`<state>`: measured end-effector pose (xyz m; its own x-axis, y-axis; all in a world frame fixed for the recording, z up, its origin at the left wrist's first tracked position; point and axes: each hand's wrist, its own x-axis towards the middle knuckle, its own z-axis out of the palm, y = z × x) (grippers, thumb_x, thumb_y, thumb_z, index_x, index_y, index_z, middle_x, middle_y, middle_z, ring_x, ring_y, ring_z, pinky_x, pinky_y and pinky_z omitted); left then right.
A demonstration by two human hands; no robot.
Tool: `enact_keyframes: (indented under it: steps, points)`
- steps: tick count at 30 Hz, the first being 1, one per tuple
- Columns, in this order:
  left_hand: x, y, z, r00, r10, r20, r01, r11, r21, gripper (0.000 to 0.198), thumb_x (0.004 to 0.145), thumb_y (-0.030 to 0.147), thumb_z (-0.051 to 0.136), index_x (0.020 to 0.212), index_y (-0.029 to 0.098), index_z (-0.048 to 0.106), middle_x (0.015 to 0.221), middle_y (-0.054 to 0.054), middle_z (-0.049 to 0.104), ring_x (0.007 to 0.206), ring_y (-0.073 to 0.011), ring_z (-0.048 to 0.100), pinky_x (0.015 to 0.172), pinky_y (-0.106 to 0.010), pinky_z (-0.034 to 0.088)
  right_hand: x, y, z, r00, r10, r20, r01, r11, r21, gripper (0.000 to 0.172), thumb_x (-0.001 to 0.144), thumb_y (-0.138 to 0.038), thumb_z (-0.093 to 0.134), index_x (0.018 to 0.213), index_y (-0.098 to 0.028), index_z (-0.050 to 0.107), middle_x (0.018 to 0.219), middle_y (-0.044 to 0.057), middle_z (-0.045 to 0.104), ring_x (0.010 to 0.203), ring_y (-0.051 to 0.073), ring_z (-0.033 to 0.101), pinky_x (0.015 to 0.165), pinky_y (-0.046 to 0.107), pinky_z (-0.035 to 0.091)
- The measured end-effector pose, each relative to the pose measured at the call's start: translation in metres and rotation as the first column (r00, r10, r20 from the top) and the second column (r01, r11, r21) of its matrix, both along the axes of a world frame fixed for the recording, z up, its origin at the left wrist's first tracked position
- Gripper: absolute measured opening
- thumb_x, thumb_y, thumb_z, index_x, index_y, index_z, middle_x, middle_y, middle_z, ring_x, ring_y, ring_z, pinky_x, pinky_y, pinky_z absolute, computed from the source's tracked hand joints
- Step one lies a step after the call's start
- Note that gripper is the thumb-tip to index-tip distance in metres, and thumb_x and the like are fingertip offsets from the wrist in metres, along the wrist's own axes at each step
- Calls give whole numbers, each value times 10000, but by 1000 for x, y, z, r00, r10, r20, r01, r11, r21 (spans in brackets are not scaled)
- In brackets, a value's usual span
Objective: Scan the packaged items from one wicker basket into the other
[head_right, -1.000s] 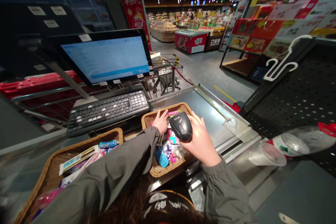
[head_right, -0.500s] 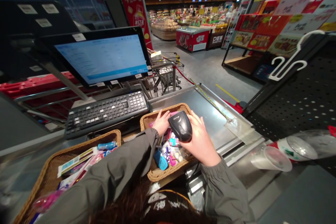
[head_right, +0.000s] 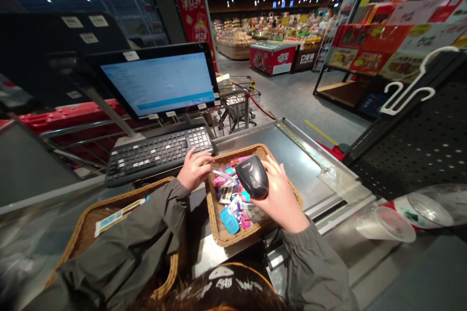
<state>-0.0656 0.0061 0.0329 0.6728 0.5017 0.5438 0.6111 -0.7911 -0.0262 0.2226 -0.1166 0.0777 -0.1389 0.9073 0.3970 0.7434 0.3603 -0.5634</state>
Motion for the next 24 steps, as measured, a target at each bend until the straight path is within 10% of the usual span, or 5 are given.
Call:
enact_keyframes:
  steps: [9,17,24]
  points:
    - [-75,-68,-38,977,206,51,-191,958,-213,118,776,151,642,708,236,689,1288,-52,639,1390,-329,375,1110,-692,152,-44,0,6,985,136,109,-132,990,-40,586,759,-328,666,1308,-178,525,1385,156,527,1413,394,322,1143,639,240]
    - [-88,-61,-15,987,157,39,-162,955,247,220,885,182,609,674,237,641,1293,11,654,1299,-217,523,1196,-570,41,-81,-11,-1,938,290,187,-281,957,-74,566,725,-264,652,1279,-190,567,1405,137,507,1434,394,271,1154,627,222]
    - [-112,-50,-5,996,43,-74,-17,945,326,196,884,163,590,710,245,625,1383,25,578,1332,-186,489,1222,-515,-35,-101,-17,-13,932,325,162,-317,946,-71,654,676,-225,639,1320,-238,530,1372,101,545,1372,375,372,1139,613,247]
